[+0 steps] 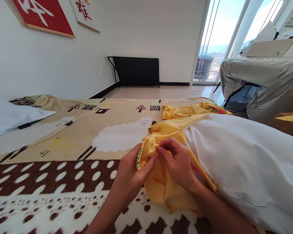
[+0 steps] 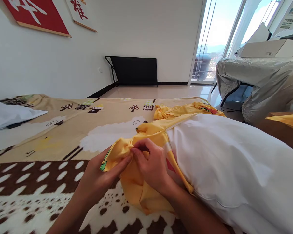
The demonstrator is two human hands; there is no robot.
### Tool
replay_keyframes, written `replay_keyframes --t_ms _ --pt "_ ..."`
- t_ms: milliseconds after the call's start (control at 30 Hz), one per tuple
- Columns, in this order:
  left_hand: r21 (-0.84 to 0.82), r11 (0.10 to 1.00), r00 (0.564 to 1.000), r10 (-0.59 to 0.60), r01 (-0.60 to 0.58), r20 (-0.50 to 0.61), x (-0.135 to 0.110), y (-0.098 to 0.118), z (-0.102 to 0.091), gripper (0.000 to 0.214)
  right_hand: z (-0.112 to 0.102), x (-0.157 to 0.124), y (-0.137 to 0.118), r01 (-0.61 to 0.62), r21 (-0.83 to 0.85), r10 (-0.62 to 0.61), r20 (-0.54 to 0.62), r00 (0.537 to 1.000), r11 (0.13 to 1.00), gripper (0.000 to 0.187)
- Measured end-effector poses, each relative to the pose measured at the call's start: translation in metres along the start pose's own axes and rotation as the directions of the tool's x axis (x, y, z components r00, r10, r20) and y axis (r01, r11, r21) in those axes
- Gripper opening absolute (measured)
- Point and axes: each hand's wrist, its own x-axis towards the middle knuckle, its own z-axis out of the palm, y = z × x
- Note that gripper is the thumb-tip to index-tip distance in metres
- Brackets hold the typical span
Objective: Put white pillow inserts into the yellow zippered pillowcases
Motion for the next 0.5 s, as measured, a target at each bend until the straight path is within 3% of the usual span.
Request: replay_keyframes --t_ms 133,300,400,500 --pt "-0.068 0.997 0.993 -0.026 0.019 -0.113 -0.0014 -0.0018 0.0008 0.014 -0.0006 -0.0005 -0.0045 0.022 -0.038 -0.023 -0.002 1.0 0.999 0.011" --pt "-0.038 0.999 0.961 0.014 -0.025 -0.275 -0.0003 -0.0029 0.0005 0.014 -0.0009 0.0006 -0.0103 0.117 -0.213 -0.087 0.144 0.986 0.97 0.008" --pt "-0.056 0.998 0.954 -0.001 -0.017 -0.301 0.0006 -0.0024 0.002 0.017 0.0005 0.0007 -0.0077 0.118 -0.258 -0.082 0.149 0.986 0.959 0.005" --pt "-0.22 0.974 0.962 -0.118 0.063 -0.246 0.0011 -0.0045 0.0033 0.025 0.0004 0.0018 -0.0035 0.04 -0.199 -0.016 0.121 0.993 0.979 0.008"
